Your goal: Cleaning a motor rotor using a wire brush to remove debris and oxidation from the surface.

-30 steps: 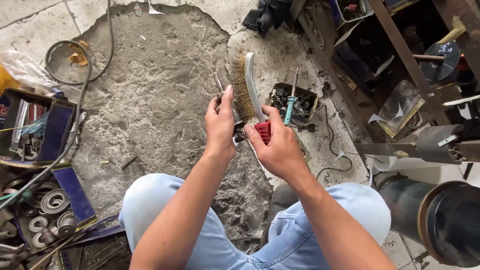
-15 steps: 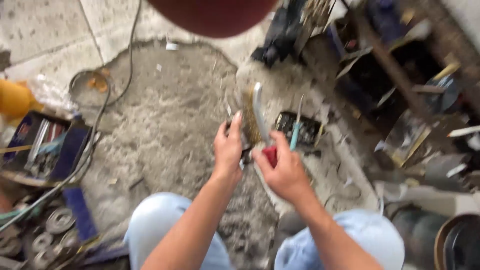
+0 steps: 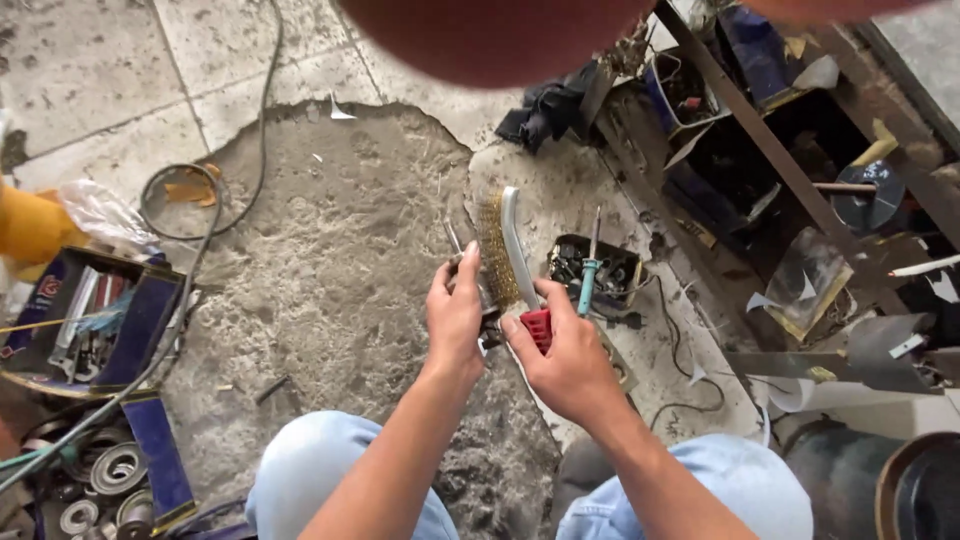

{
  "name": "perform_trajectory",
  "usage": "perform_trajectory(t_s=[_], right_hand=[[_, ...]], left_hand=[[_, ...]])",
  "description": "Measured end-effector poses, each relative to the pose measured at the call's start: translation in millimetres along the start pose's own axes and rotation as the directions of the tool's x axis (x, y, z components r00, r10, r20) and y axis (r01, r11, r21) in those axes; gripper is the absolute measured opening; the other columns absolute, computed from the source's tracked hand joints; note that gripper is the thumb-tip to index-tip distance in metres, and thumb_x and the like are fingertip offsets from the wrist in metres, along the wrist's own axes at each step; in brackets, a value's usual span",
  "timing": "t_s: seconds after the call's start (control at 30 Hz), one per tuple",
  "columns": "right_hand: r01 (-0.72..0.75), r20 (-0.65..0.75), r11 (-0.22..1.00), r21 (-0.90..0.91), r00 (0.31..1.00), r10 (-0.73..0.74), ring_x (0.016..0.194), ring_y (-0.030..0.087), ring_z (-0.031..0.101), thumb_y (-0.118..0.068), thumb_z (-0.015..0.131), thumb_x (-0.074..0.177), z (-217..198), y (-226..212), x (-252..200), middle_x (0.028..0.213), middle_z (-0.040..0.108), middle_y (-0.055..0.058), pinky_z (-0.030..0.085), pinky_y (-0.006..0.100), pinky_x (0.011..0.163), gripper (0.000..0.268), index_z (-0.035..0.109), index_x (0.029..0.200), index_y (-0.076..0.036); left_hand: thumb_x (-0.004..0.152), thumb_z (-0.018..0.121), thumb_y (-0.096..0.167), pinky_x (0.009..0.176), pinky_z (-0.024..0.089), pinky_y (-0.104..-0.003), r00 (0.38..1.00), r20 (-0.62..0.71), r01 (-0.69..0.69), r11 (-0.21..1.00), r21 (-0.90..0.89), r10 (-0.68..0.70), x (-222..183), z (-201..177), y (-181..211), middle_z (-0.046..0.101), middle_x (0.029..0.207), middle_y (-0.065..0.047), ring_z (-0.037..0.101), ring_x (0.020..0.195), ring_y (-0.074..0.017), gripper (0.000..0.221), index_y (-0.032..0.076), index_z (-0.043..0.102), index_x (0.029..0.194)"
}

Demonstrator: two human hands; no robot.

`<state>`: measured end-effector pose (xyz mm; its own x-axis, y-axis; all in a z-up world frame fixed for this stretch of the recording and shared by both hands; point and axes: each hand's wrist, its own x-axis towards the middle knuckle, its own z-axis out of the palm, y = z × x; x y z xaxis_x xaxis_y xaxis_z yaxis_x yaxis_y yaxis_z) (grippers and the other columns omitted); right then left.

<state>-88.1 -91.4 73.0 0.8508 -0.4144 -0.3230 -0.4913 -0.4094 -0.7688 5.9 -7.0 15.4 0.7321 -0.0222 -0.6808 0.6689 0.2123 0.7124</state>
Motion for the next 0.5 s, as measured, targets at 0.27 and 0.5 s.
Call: perform_trajectory(t_s=[0.27,0.5], right_hand=[[-0.003,0.017,1.0,0.018,1.0,0.002,0.08,0.038,0.075,-0.036,0.067,0.093,0,-7,-4,0.083,0.078,0.019,0.055,0.052,0.079,0.054,0.054,0.139,-0.011],[-0.011,0.009,1.0,-0.001,1.0,0.011,0.082,0.04,0.074,-0.038,0.068,0.091,-2,-6,-4,0.084,0.078,0.018,0.054,0.053,0.079,0.054,0.055,0.138,-0.015]], left_hand=[[0.085,0.075,0.047,0.074,0.053,-0.041,1.0,-0.017,-0.018,1.0,-0.011,0.017,-22,-2,17,0.058,0.103,-0.011,0.051,0.093,-0.0223,0.058,0.006,0.063,0.125],[0.083,0.077,0.048,0.071,0.053,-0.039,1.0,-0.027,-0.006,1.0,-0.003,0.006,-27,-1,20,0.056,0.096,-0.008,0.051,0.088,-0.0209,0.057,0.007,0.066,0.12]])
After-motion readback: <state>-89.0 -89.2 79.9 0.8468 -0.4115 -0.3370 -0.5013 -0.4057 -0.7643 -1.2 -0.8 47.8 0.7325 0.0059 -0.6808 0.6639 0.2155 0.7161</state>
